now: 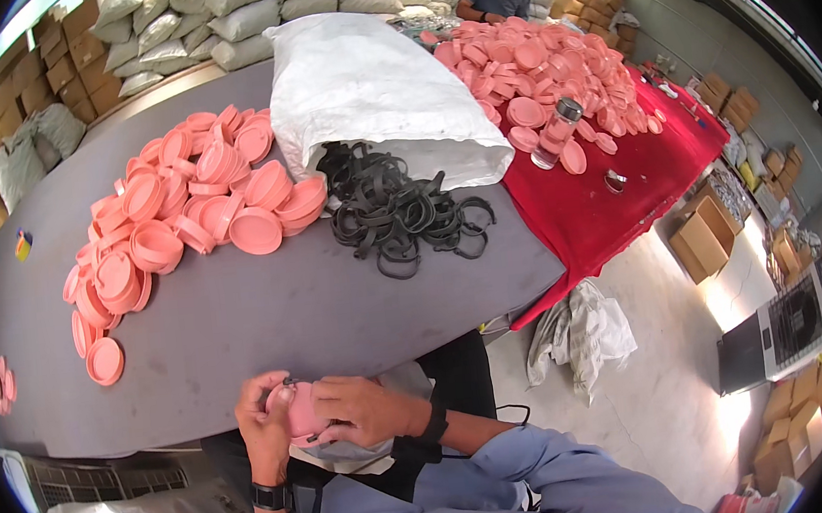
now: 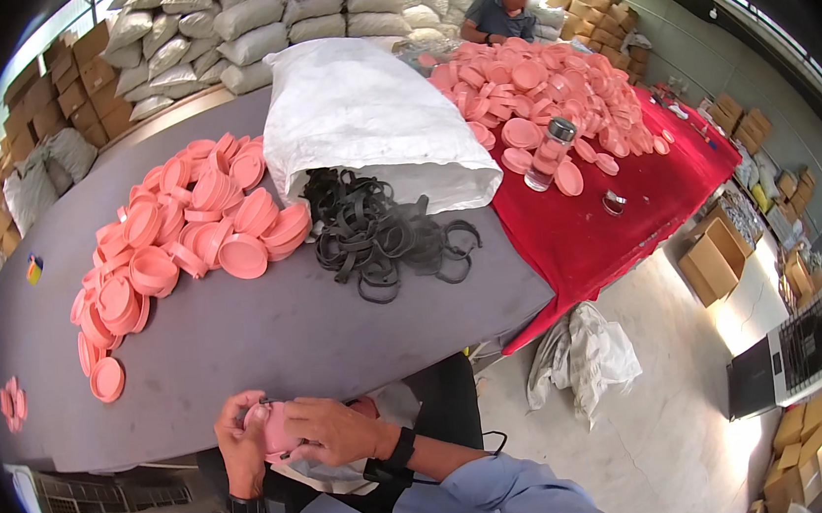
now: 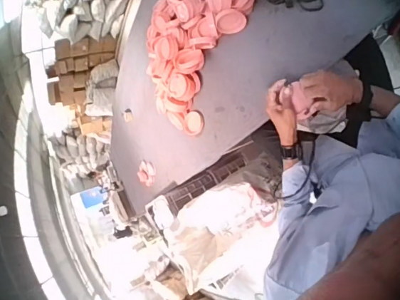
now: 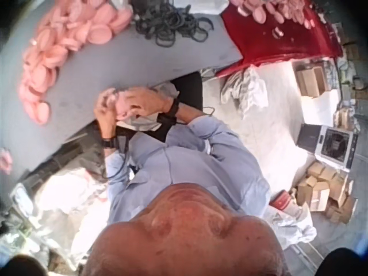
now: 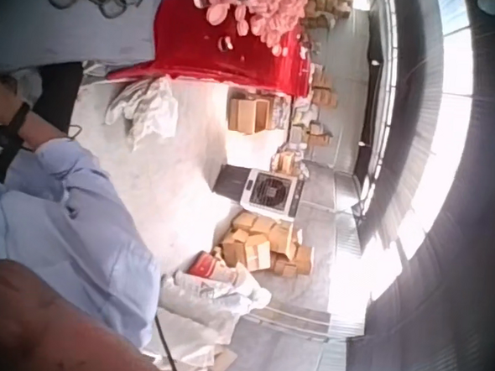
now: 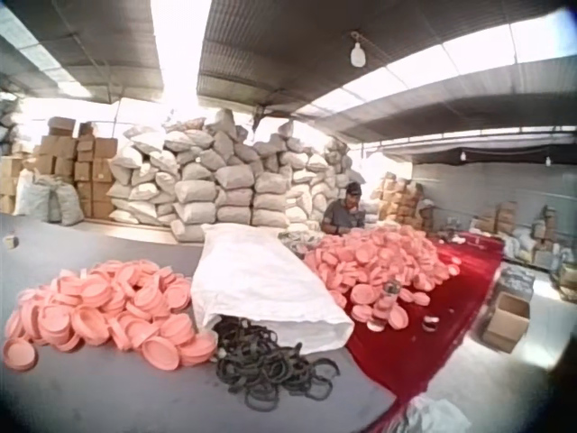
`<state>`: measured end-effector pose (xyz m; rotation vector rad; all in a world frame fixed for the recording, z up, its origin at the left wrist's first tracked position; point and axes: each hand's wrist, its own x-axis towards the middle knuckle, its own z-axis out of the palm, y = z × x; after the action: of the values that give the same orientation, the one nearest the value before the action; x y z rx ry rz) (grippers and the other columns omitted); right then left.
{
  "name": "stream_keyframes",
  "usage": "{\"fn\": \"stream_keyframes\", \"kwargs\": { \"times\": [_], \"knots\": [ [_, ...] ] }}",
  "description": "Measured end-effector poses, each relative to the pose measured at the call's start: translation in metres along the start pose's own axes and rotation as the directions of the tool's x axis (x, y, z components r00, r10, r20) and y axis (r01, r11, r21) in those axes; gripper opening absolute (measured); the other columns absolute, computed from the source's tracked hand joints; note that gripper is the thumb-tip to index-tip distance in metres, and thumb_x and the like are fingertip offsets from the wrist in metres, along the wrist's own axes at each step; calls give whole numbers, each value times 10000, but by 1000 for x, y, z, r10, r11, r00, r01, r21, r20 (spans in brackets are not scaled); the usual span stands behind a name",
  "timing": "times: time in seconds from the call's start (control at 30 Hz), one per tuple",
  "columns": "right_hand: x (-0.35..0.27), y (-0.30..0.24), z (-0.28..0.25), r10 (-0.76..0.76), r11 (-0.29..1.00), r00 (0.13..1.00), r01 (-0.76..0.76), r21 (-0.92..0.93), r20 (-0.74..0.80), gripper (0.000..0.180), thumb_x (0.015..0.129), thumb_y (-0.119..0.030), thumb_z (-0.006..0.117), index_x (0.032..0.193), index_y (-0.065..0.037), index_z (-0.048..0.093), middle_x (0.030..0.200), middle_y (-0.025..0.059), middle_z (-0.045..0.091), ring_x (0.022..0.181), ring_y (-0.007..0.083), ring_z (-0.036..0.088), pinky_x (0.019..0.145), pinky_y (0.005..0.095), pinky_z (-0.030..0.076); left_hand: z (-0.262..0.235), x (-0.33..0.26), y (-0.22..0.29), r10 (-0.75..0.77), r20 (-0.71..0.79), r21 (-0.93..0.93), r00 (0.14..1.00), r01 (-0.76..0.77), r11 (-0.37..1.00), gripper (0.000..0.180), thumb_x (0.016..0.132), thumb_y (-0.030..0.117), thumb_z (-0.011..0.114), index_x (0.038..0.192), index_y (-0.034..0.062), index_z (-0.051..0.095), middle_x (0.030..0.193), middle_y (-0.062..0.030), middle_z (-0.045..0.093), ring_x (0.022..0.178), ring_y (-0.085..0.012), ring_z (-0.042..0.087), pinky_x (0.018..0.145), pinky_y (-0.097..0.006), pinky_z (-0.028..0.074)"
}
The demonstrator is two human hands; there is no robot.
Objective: The recorder is assembling pink plastic lids with black rubber or plastic components.
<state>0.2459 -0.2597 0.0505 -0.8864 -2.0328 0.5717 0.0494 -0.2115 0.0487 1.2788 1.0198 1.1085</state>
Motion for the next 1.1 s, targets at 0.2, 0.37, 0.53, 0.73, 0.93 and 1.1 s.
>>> {"fn": "stream_keyframes", "kwargs": {
  "times": [0.2,0.37,0.53,0.73,0.93,1.1],
  "knots": [
    [3,-13,-6,-75,997,997,75,-11,-2,304,811,-221,790,879,-42,553,904,106,511,837,314,543,737,430,471,-1,-6,-7,-99,49,17,994,99,995,160,910,-91,642,1029,-15,717,988,-37,680,904,-120,634,832,-271,526],
    [15,-31,-12,-108,992,994,108,63,7,224,814,-147,755,894,-39,575,944,125,549,833,325,568,747,426,478,-6,-15,2,-157,119,-183,980,177,967,154,935,-75,635,1061,-20,704,976,-44,700,867,-116,647,785,-271,540],
    [-4,-45,-2,-6,992,989,24,121,-148,253,839,-148,768,975,-35,587,994,94,580,741,251,574,655,352,481,-6,-25,30,87,16,65,996,-87,994,137,912,-36,673,1045,-21,701,1006,-49,685,901,-149,659,862,-293,539],
    [-10,-58,5,222,975,818,-191,113,-531,154,878,-56,740,1003,-21,659,1043,108,629,725,256,627,628,355,510,14,-48,51,441,172,405,881,-472,783,155,883,9,753,1032,-7,711,1054,-75,716,946,-154,660,854,-292,546],
    [-29,-52,-2,168,974,833,-222,-40,-527,150,896,-44,700,1045,-28,695,987,102,647,790,304,675,674,396,557,32,-63,43,49,133,-35,990,-45,998,281,841,-4,797,1110,-15,719,1054,-74,727,950,-153,668,894,-300,552],
    [-33,-49,0,196,905,903,-317,-285,-384,120,913,-117,664,1003,-37,662,965,100,601,762,280,676,606,377,576,39,-63,37,63,77,99,995,-71,993,259,873,8,757,1127,-17,718,1027,-63,724,935,-143,663,885,-292,542]
  ]
}}
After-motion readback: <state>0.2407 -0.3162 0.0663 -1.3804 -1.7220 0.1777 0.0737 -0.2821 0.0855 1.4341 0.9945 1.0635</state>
